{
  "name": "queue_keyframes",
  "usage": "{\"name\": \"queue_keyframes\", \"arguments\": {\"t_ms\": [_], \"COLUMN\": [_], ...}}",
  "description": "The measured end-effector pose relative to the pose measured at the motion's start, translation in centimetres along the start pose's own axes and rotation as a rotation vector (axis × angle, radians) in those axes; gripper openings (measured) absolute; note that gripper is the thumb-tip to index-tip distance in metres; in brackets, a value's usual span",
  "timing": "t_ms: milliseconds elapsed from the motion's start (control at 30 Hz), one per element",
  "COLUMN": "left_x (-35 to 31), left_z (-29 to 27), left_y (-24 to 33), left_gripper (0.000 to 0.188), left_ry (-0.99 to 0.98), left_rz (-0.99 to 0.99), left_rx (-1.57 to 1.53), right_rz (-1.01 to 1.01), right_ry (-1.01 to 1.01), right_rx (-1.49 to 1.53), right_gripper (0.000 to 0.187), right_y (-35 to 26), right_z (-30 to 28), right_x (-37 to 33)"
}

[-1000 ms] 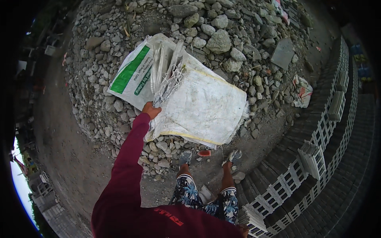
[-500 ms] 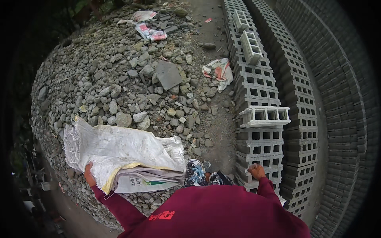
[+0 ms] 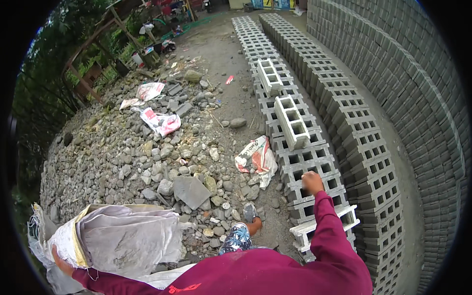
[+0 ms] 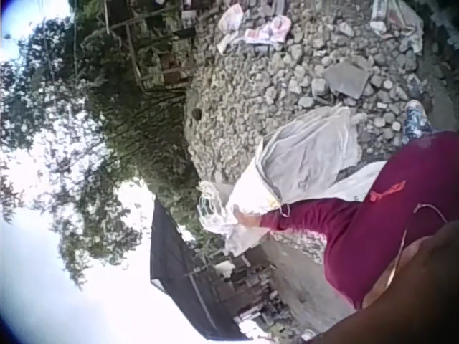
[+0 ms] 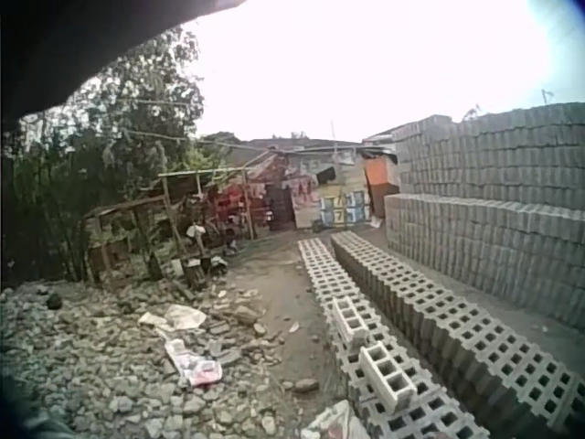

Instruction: The person picks up empty sacks from a pile of rocks, spreads them across rows of stacked concrete blocks, and places small rectangular concrete frames on top of the sacks.

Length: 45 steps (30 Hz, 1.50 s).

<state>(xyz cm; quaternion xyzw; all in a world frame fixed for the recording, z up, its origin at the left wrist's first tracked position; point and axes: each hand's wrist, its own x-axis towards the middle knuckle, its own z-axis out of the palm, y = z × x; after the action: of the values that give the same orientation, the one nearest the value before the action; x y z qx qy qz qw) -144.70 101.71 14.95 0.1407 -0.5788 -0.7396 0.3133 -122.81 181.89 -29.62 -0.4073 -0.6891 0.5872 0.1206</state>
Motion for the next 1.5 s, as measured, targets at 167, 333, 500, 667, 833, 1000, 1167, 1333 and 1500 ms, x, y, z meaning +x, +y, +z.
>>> {"name": "queue_keyframes", "arguments": {"t_ms": [167, 333, 500, 667, 833, 1000, 1167, 1333, 1500], "left_x": [10.5, 18.6, 24.7, 33.0, 39.1, 42.9, 43.8, 43.2, 45.5], "left_z": [12.7, 29.0, 41.6, 55.0, 66.8, 84.8, 104.3, 133.9, 158.6], "left_y": [1.7, -4.6, -7.3, -18.6, -21.6, -33.2, -43.6, -54.3, -59.4], "left_gripper": [0.045, 0.041, 0.044, 0.04, 0.041, 0.048, 0.043, 0.035, 0.031], "left_ry": [-0.098, -0.098, -0.092, 0.057, 0.054, -0.043, -0.027, -0.152, -0.383], "left_rz": [0.602, 0.481, 0.893, 0.78, 0.848, 0.954, 0.391, -0.049, -0.152], "left_rx": [0.461, 0.3, 0.814, 0.879, 1.316, 1.307, 0.56, -0.106, -0.172], "right_rz": [0.248, 0.326, 0.353, 0.155, -0.077, -0.284, -0.183, 0.269, 0.609], "right_ry": [-0.145, 0.125, 0.569, 0.841, 0.411, 0.178, -0.031, -0.094, -0.117], "right_rx": [-0.26, -0.199, 0.042, -0.042, 0.054, -0.088, -0.153, -0.374, -0.298], "right_gripper": [0.014, 0.012, 0.017, 0.021, 0.019, 0.021, 0.022, 0.019, 0.023], "right_y": [3.2, 11.3, 4.2, -6.8, -31.5, -43.3, -47.9, -37.3, -42.3], "right_z": [2.2, 2.5, 2.3, -3.1, 4.1, 13.1, 22.7, 23.4, 30.1], "right_x": [4.6, 7.9, 21.4, 45.9, 72.2, 95.9, 113.3, 123.2, 123.4]}}
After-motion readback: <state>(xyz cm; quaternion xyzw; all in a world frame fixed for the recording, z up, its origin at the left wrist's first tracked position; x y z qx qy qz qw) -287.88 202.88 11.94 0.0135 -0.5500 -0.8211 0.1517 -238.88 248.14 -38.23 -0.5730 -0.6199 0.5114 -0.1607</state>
